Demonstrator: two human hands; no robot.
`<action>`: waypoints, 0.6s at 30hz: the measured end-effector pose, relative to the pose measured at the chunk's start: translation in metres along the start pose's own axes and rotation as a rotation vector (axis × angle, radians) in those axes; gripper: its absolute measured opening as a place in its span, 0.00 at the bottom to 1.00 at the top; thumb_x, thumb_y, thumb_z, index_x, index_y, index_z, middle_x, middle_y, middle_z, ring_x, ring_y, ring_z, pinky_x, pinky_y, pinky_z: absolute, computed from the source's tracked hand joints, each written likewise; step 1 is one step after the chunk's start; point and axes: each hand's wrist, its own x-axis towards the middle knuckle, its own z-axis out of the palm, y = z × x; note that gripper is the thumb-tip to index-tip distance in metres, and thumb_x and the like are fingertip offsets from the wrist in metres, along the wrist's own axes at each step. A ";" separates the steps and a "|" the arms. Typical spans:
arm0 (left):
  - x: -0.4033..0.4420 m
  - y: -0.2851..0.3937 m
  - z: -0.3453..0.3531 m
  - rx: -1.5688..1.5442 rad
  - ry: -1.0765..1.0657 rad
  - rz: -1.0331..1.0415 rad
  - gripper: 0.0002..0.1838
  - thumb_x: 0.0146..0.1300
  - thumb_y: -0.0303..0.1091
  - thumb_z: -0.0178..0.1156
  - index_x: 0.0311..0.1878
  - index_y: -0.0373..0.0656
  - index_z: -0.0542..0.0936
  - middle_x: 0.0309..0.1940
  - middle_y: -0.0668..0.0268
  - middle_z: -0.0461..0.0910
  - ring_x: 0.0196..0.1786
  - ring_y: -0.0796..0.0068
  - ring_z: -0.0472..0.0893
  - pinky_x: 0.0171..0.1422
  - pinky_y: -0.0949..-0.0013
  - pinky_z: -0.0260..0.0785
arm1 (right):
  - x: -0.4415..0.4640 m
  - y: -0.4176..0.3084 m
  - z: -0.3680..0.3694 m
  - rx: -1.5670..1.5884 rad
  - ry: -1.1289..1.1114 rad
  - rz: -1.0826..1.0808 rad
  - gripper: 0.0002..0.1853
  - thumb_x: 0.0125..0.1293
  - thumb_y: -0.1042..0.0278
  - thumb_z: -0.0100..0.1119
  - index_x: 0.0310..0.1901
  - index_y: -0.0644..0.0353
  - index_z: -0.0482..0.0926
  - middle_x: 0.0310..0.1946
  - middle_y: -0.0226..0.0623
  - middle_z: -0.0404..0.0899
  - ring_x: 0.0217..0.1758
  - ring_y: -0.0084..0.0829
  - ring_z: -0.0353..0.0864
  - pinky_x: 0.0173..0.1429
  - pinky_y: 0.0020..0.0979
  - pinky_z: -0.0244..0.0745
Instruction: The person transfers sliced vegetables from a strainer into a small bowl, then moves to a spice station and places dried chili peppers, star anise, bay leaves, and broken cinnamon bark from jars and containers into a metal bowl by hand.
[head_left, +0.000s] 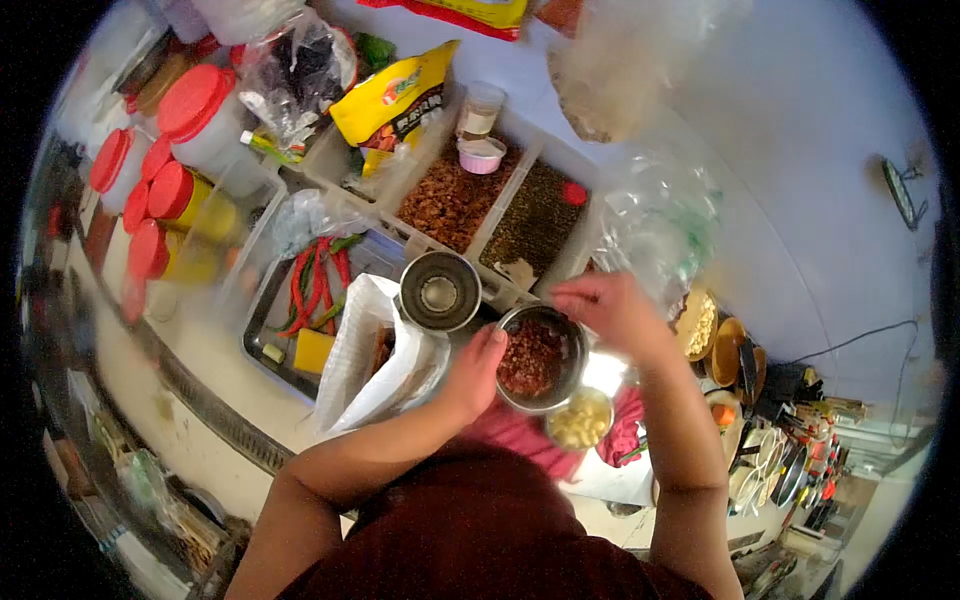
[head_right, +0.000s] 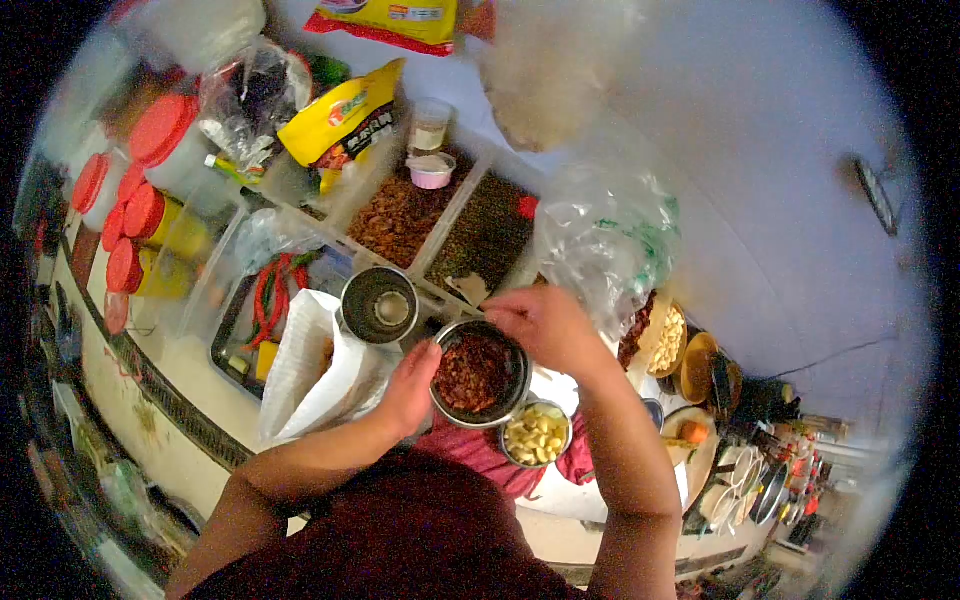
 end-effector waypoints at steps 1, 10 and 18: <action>-0.010 0.020 -0.004 0.021 -0.047 -0.012 0.27 0.73 0.50 0.42 0.57 0.32 0.70 0.50 0.51 0.76 0.55 0.62 0.74 0.62 0.65 0.62 | 0.012 -0.006 -0.004 0.040 0.011 0.176 0.12 0.60 0.64 0.63 0.42 0.61 0.82 0.35 0.48 0.82 0.36 0.45 0.82 0.42 0.37 0.76; -0.051 0.074 -0.057 -0.182 -0.124 -0.039 0.25 0.75 0.45 0.41 0.65 0.35 0.64 0.57 0.61 0.71 0.58 0.75 0.67 0.66 0.70 0.57 | 0.184 0.008 0.064 -0.437 0.024 -0.048 0.10 0.52 0.77 0.58 0.37 0.61 0.83 0.38 0.51 0.82 0.42 0.48 0.82 0.48 0.41 0.77; -0.073 0.106 -0.111 -0.487 -0.120 0.030 0.24 0.75 0.42 0.40 0.66 0.34 0.61 0.60 0.60 0.70 0.63 0.76 0.67 0.69 0.69 0.55 | 0.244 0.064 0.100 -0.770 -0.303 -0.105 0.13 0.47 0.78 0.58 0.38 0.59 0.80 0.34 0.45 0.81 0.44 0.47 0.80 0.48 0.42 0.76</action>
